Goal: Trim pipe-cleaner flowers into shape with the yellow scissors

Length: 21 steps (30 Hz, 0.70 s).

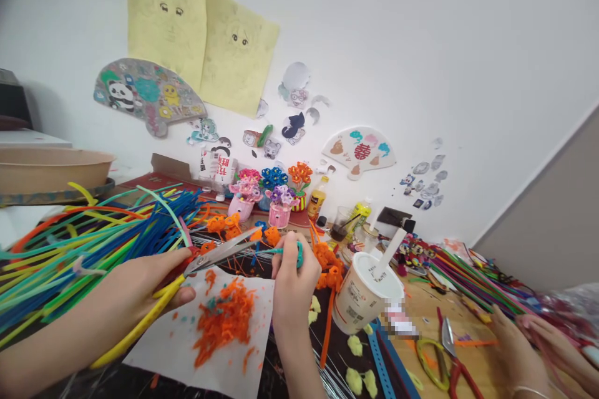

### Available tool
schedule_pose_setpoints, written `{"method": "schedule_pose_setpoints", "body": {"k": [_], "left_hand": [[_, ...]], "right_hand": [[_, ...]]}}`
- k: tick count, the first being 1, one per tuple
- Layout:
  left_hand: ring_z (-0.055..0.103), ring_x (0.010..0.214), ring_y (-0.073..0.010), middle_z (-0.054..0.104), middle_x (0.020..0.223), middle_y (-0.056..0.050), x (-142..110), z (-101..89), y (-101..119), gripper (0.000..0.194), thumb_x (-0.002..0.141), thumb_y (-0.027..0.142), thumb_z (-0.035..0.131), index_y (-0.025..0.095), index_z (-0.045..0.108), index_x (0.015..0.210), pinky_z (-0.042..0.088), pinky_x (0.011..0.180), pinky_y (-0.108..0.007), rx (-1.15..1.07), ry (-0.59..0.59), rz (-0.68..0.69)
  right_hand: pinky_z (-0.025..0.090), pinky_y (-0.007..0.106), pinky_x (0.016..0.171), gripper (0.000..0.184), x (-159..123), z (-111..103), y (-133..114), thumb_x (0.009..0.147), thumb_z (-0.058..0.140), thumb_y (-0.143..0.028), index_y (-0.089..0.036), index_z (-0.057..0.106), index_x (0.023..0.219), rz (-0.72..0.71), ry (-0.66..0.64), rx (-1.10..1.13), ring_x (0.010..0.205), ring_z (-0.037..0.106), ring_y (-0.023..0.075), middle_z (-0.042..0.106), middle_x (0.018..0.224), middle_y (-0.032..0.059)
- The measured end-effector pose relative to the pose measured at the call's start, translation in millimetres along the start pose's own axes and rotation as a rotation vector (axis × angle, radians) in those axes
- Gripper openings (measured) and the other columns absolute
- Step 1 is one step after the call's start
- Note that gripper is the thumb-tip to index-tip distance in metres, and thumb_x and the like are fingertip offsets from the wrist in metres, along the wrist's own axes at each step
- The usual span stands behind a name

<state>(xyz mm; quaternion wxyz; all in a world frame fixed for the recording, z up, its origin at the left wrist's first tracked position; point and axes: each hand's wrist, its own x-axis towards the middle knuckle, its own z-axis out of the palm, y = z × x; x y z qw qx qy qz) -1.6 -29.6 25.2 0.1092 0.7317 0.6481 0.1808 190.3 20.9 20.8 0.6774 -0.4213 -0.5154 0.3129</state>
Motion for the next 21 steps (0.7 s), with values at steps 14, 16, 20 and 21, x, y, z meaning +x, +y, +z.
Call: {"method": "schedule_pose_setpoints", "body": {"k": [14,16,20,21], "left_hand": [[0.064,0.077,-0.0270,0.069,0.084,-0.005,3,2.4,-4,0.033,0.079,0.052,0.050,0.022,0.057,0.089,0.039,0.062,-0.031,0.084,-0.045,0.093],[0.064,0.073,-0.0260,0.068,0.079,-0.005,3,0.6,-10,0.033,0.080,0.054,0.048,0.022,0.057,0.086,0.038,0.060,-0.030,0.079,-0.014,0.080],[0.064,0.070,-0.0287,0.069,0.077,-0.008,4,-4.5,-22,0.034,0.079,0.057,0.046,0.023,0.054,0.079,0.038,0.057,-0.032,0.114,0.116,0.049],[0.064,0.071,-0.0300,0.069,0.078,-0.009,4,-5.6,-24,0.035,0.079,0.058,0.046,0.024,0.054,0.078,0.037,0.056,-0.032,0.129,0.156,0.038]], "right_hand": [[0.028,0.022,0.040,0.038,-1,-11,3,0.093,0.041,-0.042,-0.018,0.051,0.064,-0.322,0.035,-0.122,0.042,0.040,0.0083,0.043,0.052,-0.0062],[0.028,0.022,0.040,0.037,0,-13,4,0.093,0.041,-0.041,-0.018,0.052,0.065,-0.332,0.025,-0.146,0.041,0.040,0.0083,0.043,0.050,-0.0067],[0.029,0.022,0.042,0.036,2,-15,7,0.093,0.042,-0.039,-0.018,0.052,0.065,-0.357,0.012,-0.198,0.042,0.040,0.0083,0.043,0.051,-0.0066],[0.029,0.022,0.042,0.036,2,-15,7,0.093,0.042,-0.039,-0.018,0.052,0.065,-0.361,0.009,-0.207,0.043,0.040,0.0084,0.044,0.052,-0.0064]]}}
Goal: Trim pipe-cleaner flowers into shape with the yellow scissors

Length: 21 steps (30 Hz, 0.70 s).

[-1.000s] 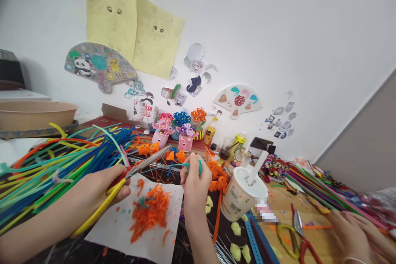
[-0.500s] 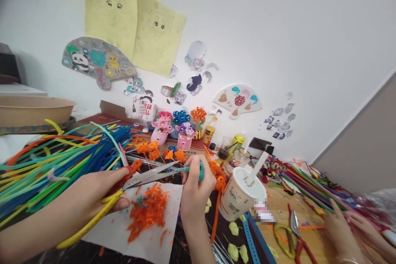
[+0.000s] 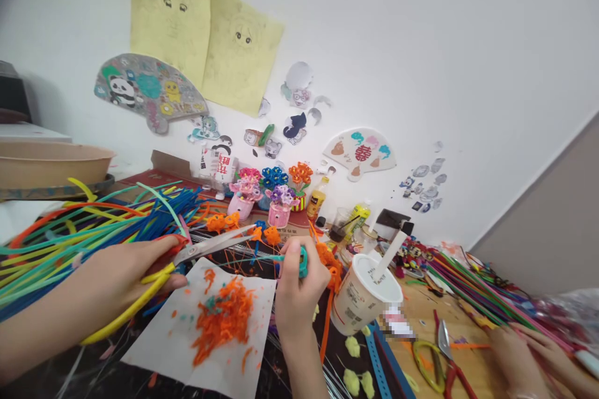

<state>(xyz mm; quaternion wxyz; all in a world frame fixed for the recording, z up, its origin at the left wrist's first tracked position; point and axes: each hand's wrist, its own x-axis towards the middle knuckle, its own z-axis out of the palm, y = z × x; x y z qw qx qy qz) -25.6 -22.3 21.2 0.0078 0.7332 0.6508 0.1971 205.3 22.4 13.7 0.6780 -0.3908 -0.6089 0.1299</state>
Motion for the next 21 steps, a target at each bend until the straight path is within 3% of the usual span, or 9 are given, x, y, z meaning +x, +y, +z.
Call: {"method": "schedule_pose_setpoints", "body": {"k": [5,11,21], "left_hand": [[0.063,0.065,-0.0307,0.068,0.071,-0.008,0,-3.5,-1,0.033,0.078,0.058,0.046,0.025,0.051,0.075,0.035,0.051,-0.031,0.026,0.096,-0.081],[0.064,0.070,-0.0269,0.068,0.076,-0.005,-6,4.7,15,0.036,0.082,0.058,0.043,0.023,0.054,0.083,0.040,0.058,-0.032,-0.004,0.008,0.041],[0.066,0.072,-0.0276,0.069,0.076,-0.006,-7,11.0,26,0.035,0.086,0.053,0.042,0.022,0.055,0.080,0.038,0.056,-0.031,0.042,-0.075,0.086]], "right_hand": [[0.030,0.023,0.044,0.036,-1,1,0,0.093,0.041,-0.038,-0.018,0.051,0.065,-0.037,0.030,-0.081,0.043,0.041,0.0088,0.043,0.051,-0.0063],[0.031,0.022,0.045,0.036,-4,2,1,0.093,0.041,-0.040,-0.019,0.051,0.066,-0.023,0.120,-0.127,0.044,0.042,0.0095,0.044,0.052,-0.0060],[0.030,0.022,0.042,0.038,-9,7,-7,0.093,0.040,-0.042,-0.018,0.052,0.066,0.008,0.177,0.009,0.044,0.041,0.0090,0.047,0.056,-0.0044]]}}
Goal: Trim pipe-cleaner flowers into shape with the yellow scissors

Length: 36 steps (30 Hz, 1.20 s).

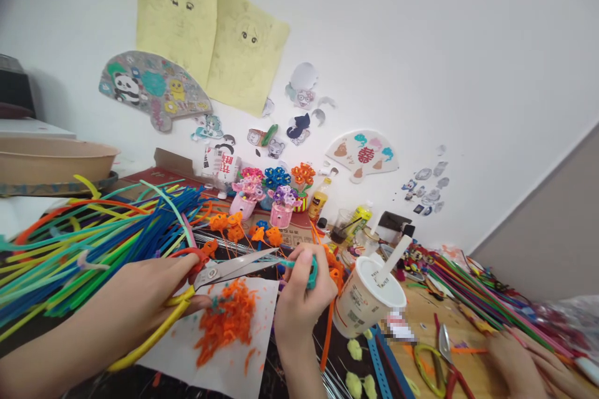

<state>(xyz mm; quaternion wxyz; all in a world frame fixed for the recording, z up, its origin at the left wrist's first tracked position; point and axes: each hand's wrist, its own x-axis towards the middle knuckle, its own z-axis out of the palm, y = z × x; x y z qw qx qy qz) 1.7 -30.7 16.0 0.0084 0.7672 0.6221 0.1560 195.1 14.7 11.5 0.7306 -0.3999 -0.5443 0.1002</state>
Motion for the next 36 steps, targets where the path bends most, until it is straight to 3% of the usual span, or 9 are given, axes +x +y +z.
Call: {"method": "schedule_pose_setpoints", "body": {"k": [12,23,31,36], "left_hand": [[0.066,0.073,-0.0268,0.069,0.079,-0.004,2.8,6.7,-4.3,0.036,0.084,0.056,0.048,0.021,0.055,0.083,0.033,0.056,-0.028,0.002,-0.056,0.045],[0.063,0.062,-0.0225,0.066,0.066,-0.002,4.7,4.8,-0.2,0.037,0.080,0.058,0.048,0.023,0.051,0.072,0.026,0.051,-0.027,-0.110,-0.085,0.003],[0.062,0.063,-0.0237,0.065,0.066,-0.004,4.7,2.9,0.8,0.038,0.084,0.056,0.039,0.022,0.049,0.070,0.029,0.053,-0.027,-0.093,-0.126,0.017],[0.063,0.064,-0.0234,0.065,0.067,-0.003,4.4,0.3,1.4,0.033,0.081,0.053,0.048,0.022,0.051,0.070,0.030,0.054,-0.027,-0.109,-0.125,0.008]], "right_hand": [[0.031,0.020,0.038,0.036,0.4,4.0,-4.7,0.091,0.041,-0.041,-0.018,0.051,0.065,0.071,0.035,0.163,0.042,0.042,0.0085,0.048,0.055,-0.0041],[0.030,0.019,0.039,0.036,-0.9,5.3,-6.9,0.090,0.041,-0.041,-0.018,0.049,0.063,0.112,0.035,0.218,0.040,0.040,0.0079,0.043,0.051,-0.0058],[0.030,0.020,0.039,0.036,0.0,4.5,-6.1,0.091,0.040,-0.041,-0.019,0.049,0.064,0.122,0.024,0.216,0.041,0.040,0.0093,0.042,0.051,-0.0058],[0.030,0.020,0.039,0.036,0.9,4.3,-6.1,0.091,0.040,-0.042,-0.019,0.049,0.064,0.129,0.034,0.209,0.041,0.041,0.0085,0.044,0.055,-0.0049]]}}
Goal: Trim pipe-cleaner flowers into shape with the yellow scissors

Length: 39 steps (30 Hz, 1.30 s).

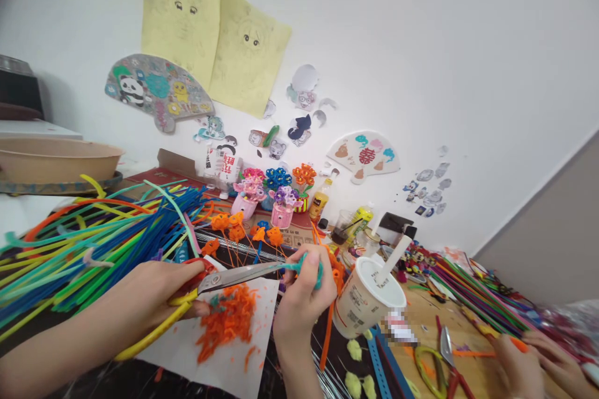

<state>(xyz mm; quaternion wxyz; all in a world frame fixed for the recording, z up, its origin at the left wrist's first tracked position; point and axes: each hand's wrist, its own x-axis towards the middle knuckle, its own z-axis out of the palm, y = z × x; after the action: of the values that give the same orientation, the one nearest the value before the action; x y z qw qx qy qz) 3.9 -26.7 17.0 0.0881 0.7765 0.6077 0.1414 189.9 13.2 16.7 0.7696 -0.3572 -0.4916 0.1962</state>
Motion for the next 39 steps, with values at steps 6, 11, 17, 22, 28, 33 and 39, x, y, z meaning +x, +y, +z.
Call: {"method": "schedule_pose_setpoints", "body": {"k": [6,11,17,22,28,33,39], "left_hand": [[0.064,0.073,-0.0235,0.067,0.080,-0.002,-2,5.3,-4,0.026,0.079,0.048,0.053,0.022,0.053,0.080,0.036,0.058,-0.028,-0.047,0.049,0.032],[0.065,0.079,-0.0264,0.068,0.085,-0.003,-2,7.8,-5,0.033,0.079,0.054,0.055,0.022,0.055,0.086,0.039,0.062,-0.030,-0.035,0.027,0.042],[0.066,0.073,-0.0249,0.069,0.081,-0.005,1,5.5,-3,0.032,0.083,0.053,0.049,0.021,0.053,0.080,0.041,0.060,-0.028,-0.038,-0.039,0.040],[0.068,0.074,-0.0257,0.071,0.080,-0.004,1,9.9,-6,0.033,0.082,0.054,0.052,0.022,0.056,0.084,0.042,0.059,-0.028,-0.022,-0.008,0.063],[0.068,0.075,-0.0251,0.071,0.080,-0.006,2,12.0,-7,0.032,0.082,0.052,0.053,0.021,0.058,0.086,0.043,0.060,-0.027,-0.040,-0.041,0.051],[0.069,0.075,-0.0267,0.072,0.083,-0.006,3,13.1,-8,0.034,0.085,0.053,0.047,0.020,0.057,0.090,0.042,0.059,-0.028,0.038,-0.057,0.064],[0.068,0.074,-0.0260,0.072,0.081,-0.007,3,15.0,-9,0.034,0.086,0.052,0.047,0.020,0.056,0.087,0.041,0.058,-0.028,0.058,-0.072,0.065]], "right_hand": [[0.030,0.019,0.038,0.035,0,0,-1,0.090,0.042,-0.041,-0.018,0.050,0.064,0.018,0.009,0.024,0.041,0.041,0.0075,0.043,0.054,-0.0059],[0.030,0.019,0.037,0.036,0,1,0,0.089,0.043,-0.041,-0.018,0.050,0.064,0.034,0.008,0.063,0.041,0.041,0.0075,0.047,0.056,-0.0047],[0.030,0.020,0.038,0.035,0,1,-1,0.088,0.044,-0.041,-0.018,0.050,0.063,0.030,0.019,0.061,0.041,0.041,0.0078,0.047,0.055,-0.0047],[0.030,0.019,0.038,0.035,-1,1,-1,0.089,0.044,-0.040,-0.018,0.050,0.063,0.037,0.012,0.053,0.041,0.041,0.0078,0.045,0.054,-0.0053],[0.030,0.019,0.038,0.034,-1,1,-1,0.089,0.043,-0.040,-0.018,0.050,0.063,0.027,0.003,0.053,0.041,0.040,0.0078,0.045,0.052,-0.0056],[0.030,0.019,0.038,0.035,-1,2,-2,0.089,0.044,-0.041,-0.018,0.050,0.063,0.030,0.007,0.060,0.040,0.039,0.0074,0.045,0.052,-0.0058],[0.030,0.019,0.037,0.035,-2,1,-2,0.090,0.043,-0.040,-0.018,0.051,0.063,0.028,0.016,0.032,0.040,0.040,0.0076,0.045,0.053,-0.0054]]}}
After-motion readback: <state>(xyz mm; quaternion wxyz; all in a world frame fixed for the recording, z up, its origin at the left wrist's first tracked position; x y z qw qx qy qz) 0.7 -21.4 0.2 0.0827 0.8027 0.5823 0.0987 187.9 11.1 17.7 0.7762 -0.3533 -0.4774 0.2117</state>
